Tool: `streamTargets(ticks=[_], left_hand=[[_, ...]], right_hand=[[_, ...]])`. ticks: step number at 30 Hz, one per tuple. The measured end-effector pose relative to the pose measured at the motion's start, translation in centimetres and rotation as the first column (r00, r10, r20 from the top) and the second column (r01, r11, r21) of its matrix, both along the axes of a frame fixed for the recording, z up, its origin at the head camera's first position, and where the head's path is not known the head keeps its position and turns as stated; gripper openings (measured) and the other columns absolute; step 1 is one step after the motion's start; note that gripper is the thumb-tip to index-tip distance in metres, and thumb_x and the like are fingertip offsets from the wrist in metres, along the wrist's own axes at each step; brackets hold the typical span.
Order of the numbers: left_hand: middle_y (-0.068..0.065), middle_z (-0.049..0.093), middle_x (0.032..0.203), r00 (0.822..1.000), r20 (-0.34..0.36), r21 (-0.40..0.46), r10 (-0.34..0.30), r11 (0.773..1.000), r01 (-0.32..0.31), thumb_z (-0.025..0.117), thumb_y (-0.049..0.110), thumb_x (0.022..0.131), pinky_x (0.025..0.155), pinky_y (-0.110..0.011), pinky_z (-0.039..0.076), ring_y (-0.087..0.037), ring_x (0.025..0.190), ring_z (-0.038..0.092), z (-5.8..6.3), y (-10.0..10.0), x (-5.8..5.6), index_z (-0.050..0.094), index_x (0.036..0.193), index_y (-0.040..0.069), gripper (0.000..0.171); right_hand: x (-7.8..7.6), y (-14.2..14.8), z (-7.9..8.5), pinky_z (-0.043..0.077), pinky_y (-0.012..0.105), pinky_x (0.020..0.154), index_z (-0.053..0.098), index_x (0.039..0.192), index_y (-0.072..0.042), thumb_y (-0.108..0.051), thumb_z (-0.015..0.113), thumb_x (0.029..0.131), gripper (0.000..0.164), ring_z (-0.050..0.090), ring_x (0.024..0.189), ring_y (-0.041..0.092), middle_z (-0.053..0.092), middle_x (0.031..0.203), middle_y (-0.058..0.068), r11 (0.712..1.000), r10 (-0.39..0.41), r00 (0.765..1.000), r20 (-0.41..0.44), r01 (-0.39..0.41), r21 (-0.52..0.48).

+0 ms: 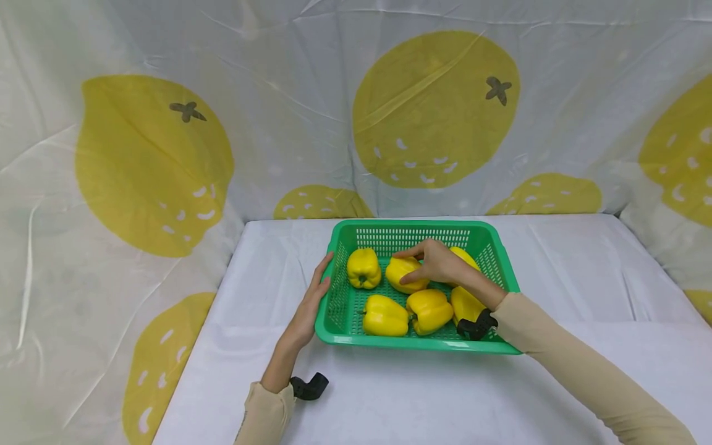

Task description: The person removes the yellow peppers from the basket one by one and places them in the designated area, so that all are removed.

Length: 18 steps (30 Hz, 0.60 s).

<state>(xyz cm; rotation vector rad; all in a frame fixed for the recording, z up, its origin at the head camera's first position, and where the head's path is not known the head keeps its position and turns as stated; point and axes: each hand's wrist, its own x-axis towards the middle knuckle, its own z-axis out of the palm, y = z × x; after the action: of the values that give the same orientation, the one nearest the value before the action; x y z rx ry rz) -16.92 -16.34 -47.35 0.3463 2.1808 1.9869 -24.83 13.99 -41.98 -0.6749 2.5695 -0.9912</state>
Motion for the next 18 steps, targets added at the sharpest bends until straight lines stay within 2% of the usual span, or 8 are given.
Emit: streamTargets(ticks=[3, 6, 7, 9, 11, 13, 15, 18], left_hand=[[0.003, 0.004, 0.175, 1.000, -0.006, -0.003, -0.003, 1.000, 0.003, 0.025, 0.039, 0.114, 0.127, -0.063, 0.004, -0.028, 0.162, 0.003, 0.0, -0.1, 0.0, 0.014, 0.165, 0.038, 0.052], [0.004, 0.004, 0.175, 1.000, -0.013, 0.001, -0.008, 1.000, 0.008, 0.025, 0.038, 0.114, 0.127, -0.063, 0.004, -0.027, 0.162, 0.004, 0.0, -0.1, 0.0, 0.014, 0.165, 0.038, 0.052], [0.004, 0.004, 0.175, 1.000, -0.014, 0.003, -0.009, 1.000, 0.009, 0.025, 0.038, 0.114, 0.127, -0.062, 0.004, -0.027, 0.161, 0.004, 0.0, -0.1, 0.0, 0.014, 0.165, 0.038, 0.052], [0.003, 0.004, 0.175, 1.000, -0.016, 0.004, -0.009, 1.000, 0.010, 0.025, 0.038, 0.114, 0.127, -0.062, 0.004, -0.027, 0.161, 0.004, 0.0, -0.1, 0.0, 0.014, 0.165, 0.037, 0.052], [0.003, 0.005, 0.175, 1.000, -0.018, 0.004, -0.009, 1.000, 0.009, 0.026, 0.038, 0.114, 0.127, -0.062, 0.004, -0.028, 0.161, 0.004, 0.0, -0.1, 0.0, 0.014, 0.166, 0.037, 0.053], [0.003, 0.005, 0.175, 1.000, -0.018, 0.003, -0.008, 1.000, 0.008, 0.026, 0.039, 0.114, 0.127, -0.063, 0.004, -0.028, 0.161, 0.004, 0.0, -0.1, 0.0, 0.014, 0.166, 0.037, 0.053], [0.003, 0.005, 0.175, 1.000, -0.015, 0.004, -0.011, 1.000, 0.011, 0.026, 0.039, 0.114, 0.127, -0.062, 0.004, -0.027, 0.161, 0.004, 0.0, -0.1, 0.0, 0.014, 0.166, 0.038, 0.053], [0.004, 0.004, 0.175, 1.000, -0.010, 0.008, -0.015, 1.000, 0.015, 0.026, 0.039, 0.114, 0.127, -0.062, 0.005, -0.027, 0.161, 0.005, 0.0, -0.1, 0.0, 0.014, 0.165, 0.038, 0.053]], right_hand=[[0.0, 0.0, 0.0, 0.050, 0.031, 0.076, 0.071, 0.134, -0.015, -0.025, 0.087, 0.085, 0.053, 0.065, 0.090, 0.017, 0.076, 0.123, 0.011, 1.000, -0.002, 1.000, -0.005, 0.002, 0.004], [-0.1, 0.0, 0.1, 0.043, 0.029, 0.067, 0.071, 0.134, -0.015, -0.025, 0.088, 0.084, 0.053, 0.050, 0.068, 0.014, 0.079, 0.113, 0.010, 1.000, -0.009, 1.000, 0.008, 0.009, -0.002], [-0.1, 0.0, 0.1, 0.041, 0.029, 0.066, 0.071, 0.134, -0.015, -0.025, 0.088, 0.084, 0.054, 0.044, 0.064, 0.014, 0.078, 0.114, 0.010, 1.000, -0.008, 1.000, 0.009, 0.008, -0.005], [-0.1, 0.1, 0.1, 0.039, 0.030, 0.065, 0.070, 0.135, -0.015, -0.026, 0.088, 0.084, 0.054, 0.043, 0.064, 0.016, 0.077, 0.119, 0.012, 1.000, -0.004, 1.000, 0.012, 0.004, -0.017], [-0.1, 0.2, 0.1, 0.047, 0.032, 0.070, 0.070, 0.135, -0.015, -0.027, 0.088, 0.084, 0.055, 0.057, 0.074, 0.018, 0.073, 0.130, 0.013, 0.999, -0.007, 1.000, 0.016, 0.008, -0.038], [-0.1, 0.4, 0.3, 0.054, 0.036, 0.081, 0.070, 0.136, -0.017, -0.028, 0.088, 0.084, 0.056, 0.068, 0.098, 0.024, 0.069, 0.138, 0.011, 0.998, -0.015, 0.999, 0.028, 0.017, -0.063], [0.0, 0.5, 0.6, 0.056, 0.041, 0.092, 0.069, 0.137, -0.019, -0.029, 0.087, 0.084, 0.056, 0.067, 0.120, 0.028, 0.067, 0.140, 0.009, 0.996, -0.024, 0.999, 0.041, 0.027, -0.087], [0.1, 0.7, 1.1, 0.055, 0.043, 0.097, 0.068, 0.137, -0.023, -0.030, 0.087, 0.085, 0.056, 0.063, 0.128, 0.029, 0.067, 0.142, 0.006, 0.993, -0.035, 0.998, 0.051, 0.041, -0.114]])
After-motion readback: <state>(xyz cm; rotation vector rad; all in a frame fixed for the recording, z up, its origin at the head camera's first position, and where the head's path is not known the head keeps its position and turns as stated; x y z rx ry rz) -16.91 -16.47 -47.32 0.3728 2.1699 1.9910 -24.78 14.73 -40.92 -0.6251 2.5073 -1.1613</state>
